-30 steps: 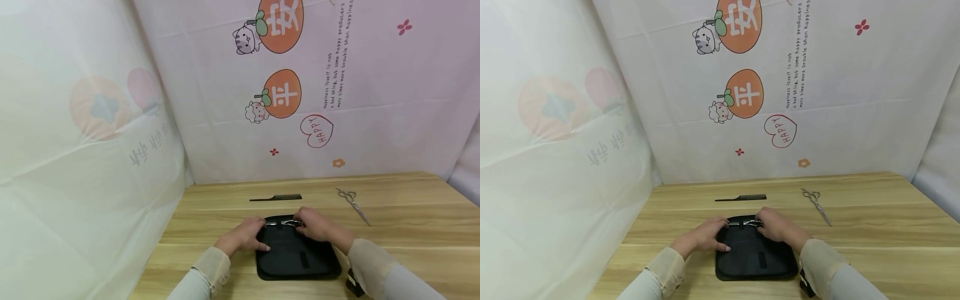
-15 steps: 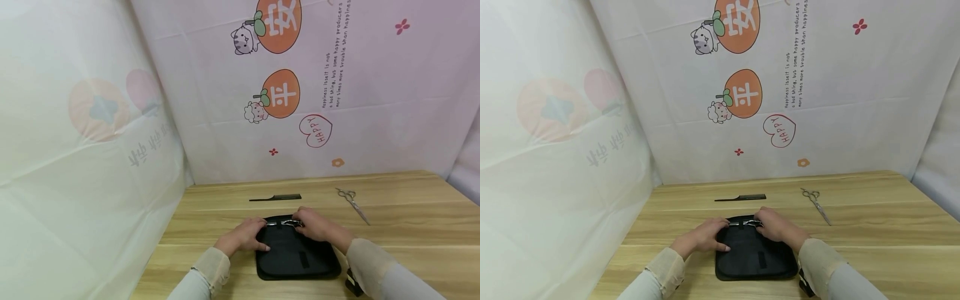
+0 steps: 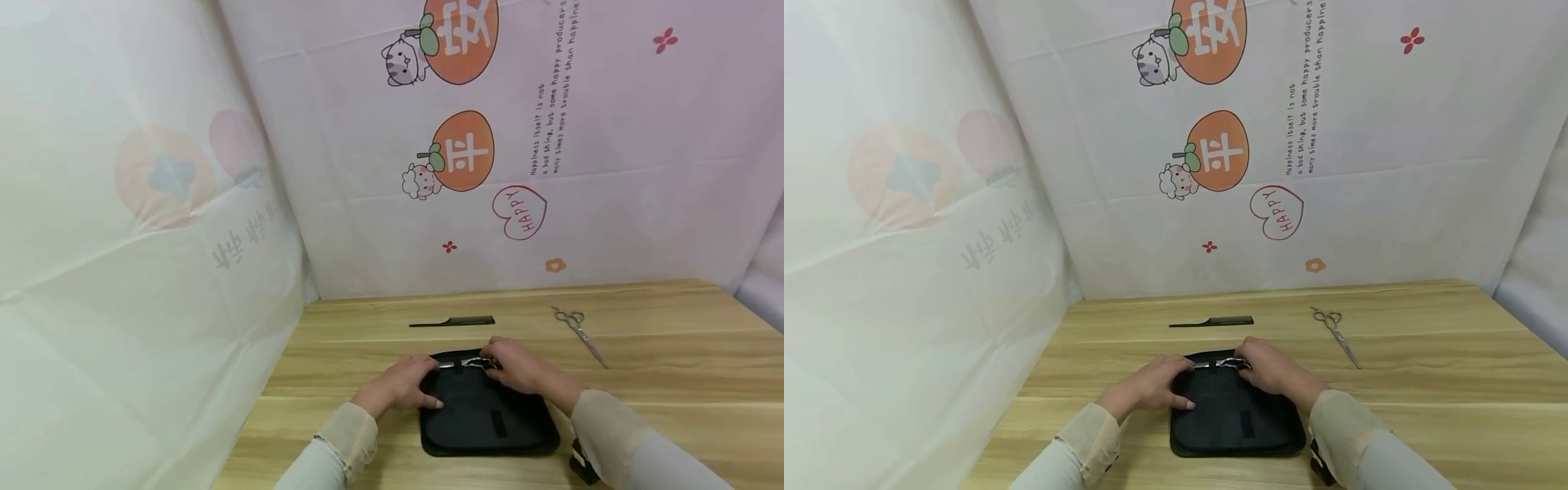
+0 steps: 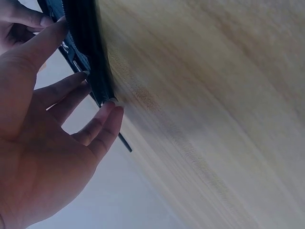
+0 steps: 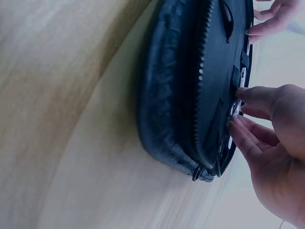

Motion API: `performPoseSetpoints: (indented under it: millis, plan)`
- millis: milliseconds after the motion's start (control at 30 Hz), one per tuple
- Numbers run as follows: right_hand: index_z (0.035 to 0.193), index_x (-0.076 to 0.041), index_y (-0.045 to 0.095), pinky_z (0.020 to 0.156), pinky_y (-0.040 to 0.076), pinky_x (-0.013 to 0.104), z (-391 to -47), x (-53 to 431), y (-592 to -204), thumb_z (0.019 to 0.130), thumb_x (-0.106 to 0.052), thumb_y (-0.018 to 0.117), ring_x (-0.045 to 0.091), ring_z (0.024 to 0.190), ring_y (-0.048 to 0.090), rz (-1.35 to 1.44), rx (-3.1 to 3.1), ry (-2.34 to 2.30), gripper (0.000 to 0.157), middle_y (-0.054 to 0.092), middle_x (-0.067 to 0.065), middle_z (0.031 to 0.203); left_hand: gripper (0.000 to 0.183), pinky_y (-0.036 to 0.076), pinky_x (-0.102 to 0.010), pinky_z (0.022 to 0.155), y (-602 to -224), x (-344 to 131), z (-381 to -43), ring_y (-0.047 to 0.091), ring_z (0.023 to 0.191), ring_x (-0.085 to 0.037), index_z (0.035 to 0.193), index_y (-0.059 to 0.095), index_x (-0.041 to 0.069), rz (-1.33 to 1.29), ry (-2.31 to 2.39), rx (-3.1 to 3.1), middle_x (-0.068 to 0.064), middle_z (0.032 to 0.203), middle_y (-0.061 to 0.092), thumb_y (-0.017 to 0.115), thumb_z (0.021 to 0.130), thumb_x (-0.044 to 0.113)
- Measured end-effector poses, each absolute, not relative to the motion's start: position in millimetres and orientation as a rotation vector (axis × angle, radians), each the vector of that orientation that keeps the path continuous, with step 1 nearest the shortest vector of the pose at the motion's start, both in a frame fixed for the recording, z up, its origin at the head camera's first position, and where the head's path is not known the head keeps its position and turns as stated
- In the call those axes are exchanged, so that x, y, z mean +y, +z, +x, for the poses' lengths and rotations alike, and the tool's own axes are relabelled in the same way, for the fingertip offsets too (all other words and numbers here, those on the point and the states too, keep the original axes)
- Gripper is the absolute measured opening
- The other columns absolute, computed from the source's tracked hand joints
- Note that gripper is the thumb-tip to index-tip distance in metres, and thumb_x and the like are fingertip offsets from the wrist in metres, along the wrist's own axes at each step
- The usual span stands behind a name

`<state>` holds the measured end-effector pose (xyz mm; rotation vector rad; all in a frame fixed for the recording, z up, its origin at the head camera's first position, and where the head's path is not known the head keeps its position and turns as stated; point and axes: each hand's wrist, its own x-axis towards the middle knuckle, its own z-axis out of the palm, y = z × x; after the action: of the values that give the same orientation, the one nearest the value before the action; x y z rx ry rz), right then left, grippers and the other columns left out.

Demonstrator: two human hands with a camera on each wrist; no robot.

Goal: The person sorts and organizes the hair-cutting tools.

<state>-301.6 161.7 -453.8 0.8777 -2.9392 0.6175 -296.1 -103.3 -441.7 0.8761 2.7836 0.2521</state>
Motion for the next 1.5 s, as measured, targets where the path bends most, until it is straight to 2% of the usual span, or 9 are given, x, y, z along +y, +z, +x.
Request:
performPoseSetpoints:
  millis: [233,433,767,867,1000,1200,1500]
  plan:
    - [0.116,0.003,0.070,0.082,0.055,0.045,-299,182,-445,0.093,-0.007,0.073,0.028,0.097,0.065,0.926,-2.867,0.618,0.025,0.066,0.011,0.107,0.066,0.039,-0.036,0.113,-444,-104,-299,0.047,0.137,-0.023,0.142,0.059,0.017,0.888,0.213,2.788,-0.001,0.147,0.053,0.079,0.088,0.050]
    - [0.110,0.001,0.071,0.078,0.056,0.045,-297,219,-434,0.091,-0.007,0.074,0.030,0.092,0.066,0.835,-2.825,0.523,0.021,0.067,0.012,0.104,0.066,0.039,-0.035,0.113,-446,-104,-300,0.048,0.136,-0.023,0.141,0.060,0.016,0.922,0.208,2.792,-0.001,0.146,0.054,0.079,0.087,0.050]
    - [0.103,0.009,0.067,0.075,0.056,0.052,-303,291,-443,0.085,-0.002,0.077,0.038,0.088,0.067,0.619,-2.855,0.392,0.023,0.068,0.023,0.098,0.066,0.038,-0.036,0.114,-448,-105,-300,0.047,0.138,-0.022,0.140,0.059,0.017,0.945,0.255,2.802,-0.001,0.148,0.053,0.081,0.086,0.049]
    - [0.098,0.009,0.066,0.071,0.056,0.051,-306,308,-451,0.085,-0.002,0.075,0.032,0.081,0.065,0.564,-2.866,0.410,0.018,0.067,0.019,0.090,0.067,0.037,-0.036,0.115,-448,-105,-300,0.046,0.139,-0.021,0.140,0.059,0.017,0.938,0.253,2.804,-0.001,0.149,0.052,0.081,0.085,0.049]
    - [0.087,0.002,0.064,0.063,0.050,0.043,-308,324,-460,0.085,-0.001,0.071,0.022,0.073,0.057,0.505,-2.880,0.421,0.008,0.061,0.008,0.080,0.067,0.037,-0.035,0.114,-449,-105,-301,0.047,0.138,-0.020,0.139,0.060,0.016,0.943,0.243,2.812,-0.001,0.148,0.053,0.082,0.085,0.049]
    - [0.073,-0.007,0.054,0.057,0.038,0.034,-303,329,-461,0.085,0.000,0.067,0.017,0.064,0.043,0.453,-2.919,0.469,0.019,0.048,0.002,0.069,0.067,0.038,-0.034,0.114,-451,-105,-302,0.048,0.137,-0.019,0.138,0.060,0.015,0.956,0.225,2.824,-0.001,0.148,0.053,0.081,0.085,0.051]
    - [0.071,-0.006,0.054,0.054,0.040,0.034,-309,334,-467,0.083,0.000,0.068,0.019,0.061,0.046,0.362,-2.975,0.547,0.019,0.051,0.003,0.067,0.067,0.039,-0.032,0.113,-450,-104,-301,0.049,0.136,-0.019,0.138,0.061,0.014,0.969,0.212,2.822,0.000,0.146,0.054,0.081,0.085,0.050]
